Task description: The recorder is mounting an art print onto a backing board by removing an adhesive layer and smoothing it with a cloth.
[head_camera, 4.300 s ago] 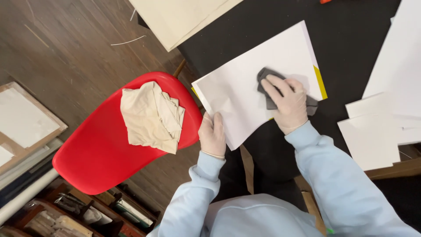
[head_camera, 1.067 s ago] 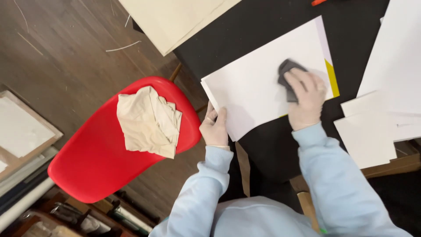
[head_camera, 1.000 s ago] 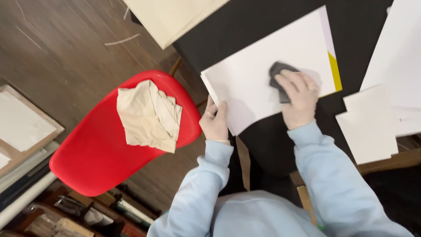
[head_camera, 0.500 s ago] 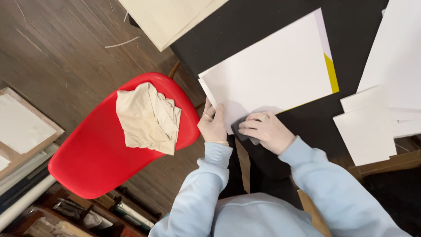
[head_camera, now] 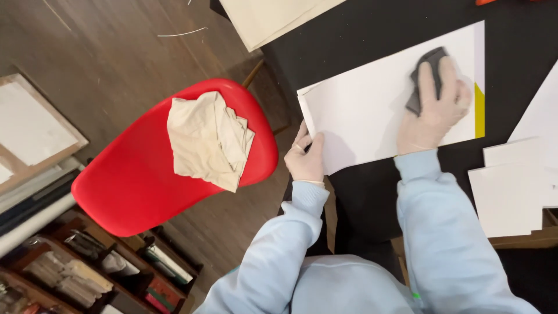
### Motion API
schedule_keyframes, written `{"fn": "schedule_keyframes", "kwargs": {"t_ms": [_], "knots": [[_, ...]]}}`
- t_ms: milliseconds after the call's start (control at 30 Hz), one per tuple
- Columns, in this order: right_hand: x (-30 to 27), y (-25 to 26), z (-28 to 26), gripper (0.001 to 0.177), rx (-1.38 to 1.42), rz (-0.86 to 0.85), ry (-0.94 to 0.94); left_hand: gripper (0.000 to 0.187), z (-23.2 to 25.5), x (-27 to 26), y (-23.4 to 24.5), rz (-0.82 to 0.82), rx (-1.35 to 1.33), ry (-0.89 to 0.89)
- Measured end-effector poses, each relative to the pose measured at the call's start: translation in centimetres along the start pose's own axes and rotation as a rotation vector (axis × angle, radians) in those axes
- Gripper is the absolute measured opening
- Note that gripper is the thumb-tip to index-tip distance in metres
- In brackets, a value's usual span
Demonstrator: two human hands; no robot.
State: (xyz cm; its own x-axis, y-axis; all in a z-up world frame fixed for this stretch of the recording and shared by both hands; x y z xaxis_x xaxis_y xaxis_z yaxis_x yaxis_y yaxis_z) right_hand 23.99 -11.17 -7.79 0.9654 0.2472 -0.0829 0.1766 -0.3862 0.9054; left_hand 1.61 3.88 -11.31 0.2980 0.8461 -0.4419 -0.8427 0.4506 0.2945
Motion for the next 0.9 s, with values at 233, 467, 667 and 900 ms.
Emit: {"fn": "schedule_keyframes", "kwargs": {"t_ms": [233,467,667,900], "knots": [[-1.4,-2.3,-4.3,0.049,-0.089,-0.072,0.079,0.009,-1.3,0.6,-0.1,0.028,-0.075,0.023],[-3.1,-3.7,-8.2,0.052,-0.092,-0.143,0.211,0.011,-1.7,0.7,0.1,0.075,-0.064,0.097],[-4.3,-4.8,-10.8,0.05,-0.065,-0.198,0.319,0.012,-1.3,0.8,0.2,0.094,-0.065,0.117],[-5.0,-5.3,-13.0,0.049,-0.021,-0.253,0.501,0.015,-2.8,1.4,0.6,0.075,0.094,-0.005]]}}
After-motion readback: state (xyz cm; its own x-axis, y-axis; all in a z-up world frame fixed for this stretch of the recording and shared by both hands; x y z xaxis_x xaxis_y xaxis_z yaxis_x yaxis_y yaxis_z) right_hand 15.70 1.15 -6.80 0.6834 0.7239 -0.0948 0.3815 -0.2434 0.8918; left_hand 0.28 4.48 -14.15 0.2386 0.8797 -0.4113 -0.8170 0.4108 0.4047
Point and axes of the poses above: each hand's wrist, its own x-axis towards the middle knuckle, its own y-axis out of the back of the hand, z = x × y, the point moved 8 cm from there along x, towards the middle knuckle, and after that the axes turned 14 degrees about -y, right-handed, at the moved point
